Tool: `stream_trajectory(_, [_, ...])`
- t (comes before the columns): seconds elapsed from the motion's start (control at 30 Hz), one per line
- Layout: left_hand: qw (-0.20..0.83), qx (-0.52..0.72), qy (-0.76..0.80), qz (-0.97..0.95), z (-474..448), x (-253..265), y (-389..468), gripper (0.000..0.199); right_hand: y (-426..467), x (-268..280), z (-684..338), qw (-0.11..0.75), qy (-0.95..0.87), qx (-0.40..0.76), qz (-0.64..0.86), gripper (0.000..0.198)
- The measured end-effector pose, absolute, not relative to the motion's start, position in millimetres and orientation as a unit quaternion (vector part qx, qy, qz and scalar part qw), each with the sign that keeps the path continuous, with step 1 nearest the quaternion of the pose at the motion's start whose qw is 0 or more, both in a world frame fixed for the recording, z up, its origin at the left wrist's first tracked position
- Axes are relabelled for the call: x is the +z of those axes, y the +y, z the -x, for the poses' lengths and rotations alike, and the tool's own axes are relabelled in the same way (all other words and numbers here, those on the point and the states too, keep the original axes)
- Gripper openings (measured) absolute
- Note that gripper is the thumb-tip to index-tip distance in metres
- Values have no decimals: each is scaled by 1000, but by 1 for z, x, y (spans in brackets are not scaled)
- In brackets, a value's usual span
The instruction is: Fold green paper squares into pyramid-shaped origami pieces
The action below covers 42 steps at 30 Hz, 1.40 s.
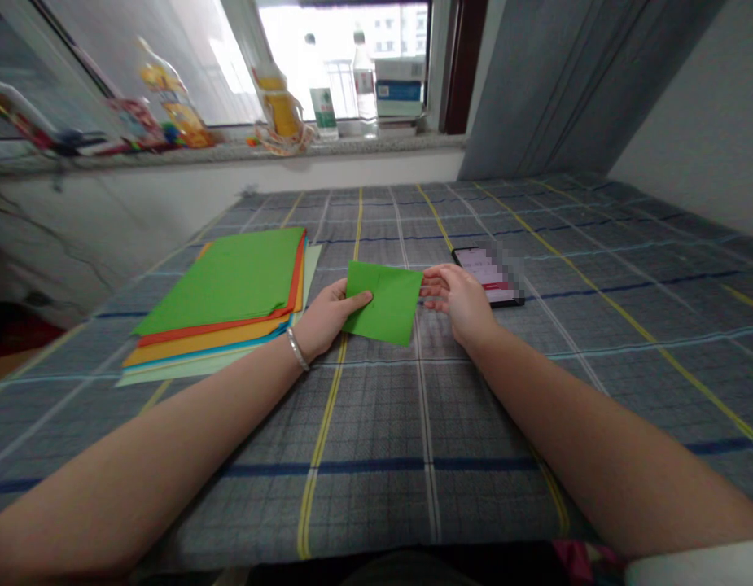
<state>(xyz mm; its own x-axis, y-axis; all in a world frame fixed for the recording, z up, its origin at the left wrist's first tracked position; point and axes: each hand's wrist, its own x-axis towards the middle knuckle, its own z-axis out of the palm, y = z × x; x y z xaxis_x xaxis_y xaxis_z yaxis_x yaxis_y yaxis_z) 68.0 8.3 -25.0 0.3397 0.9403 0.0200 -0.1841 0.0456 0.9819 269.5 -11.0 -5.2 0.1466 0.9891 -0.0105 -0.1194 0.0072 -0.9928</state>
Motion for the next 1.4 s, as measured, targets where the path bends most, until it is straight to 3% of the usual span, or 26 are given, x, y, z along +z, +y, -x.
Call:
stream_trajectory(0.27, [623, 429, 356, -549, -68, -26, 8, 35, -13, -10, -262, 538, -484, 472, 503, 32])
stream_trajectory(0.5, [626, 450, 363, -523, -69, -24, 8, 34, -7, -14, -272, 559, -423, 520, 488, 27])
stream_trajectory(0.6, [614, 469, 367, -519, -68, -24, 8, 36, -8, -14, -271, 506, -476, 523, 494, 37])
stream_trajectory(0.77, [622, 482, 344, -513, -69, -24, 8, 44, -14, -12, -262, 395, -571, 570, 440, 25])
stream_trajectory(0.93, [624, 484, 355, -500, -70, -21, 6, 41, -9, -15, -268, 427, -544, 537, 483, 14])
stream_trajectory(1.1, [576, 471, 439, -504, -69, -18, 7, 28, -5, -18, -277, 423, -560, 514, 494, 17])
stream_trajectory(1.27, [513, 446, 473, -560, -64, -18, 6, 50, -4, -19, -281, 423, -566, 520, 480, 34])
stream_trajectory(1.4, [439, 379, 492, -649, -59, -18, 4, 44, -5, -18, -282, 420, -578, 459, 527, 43])
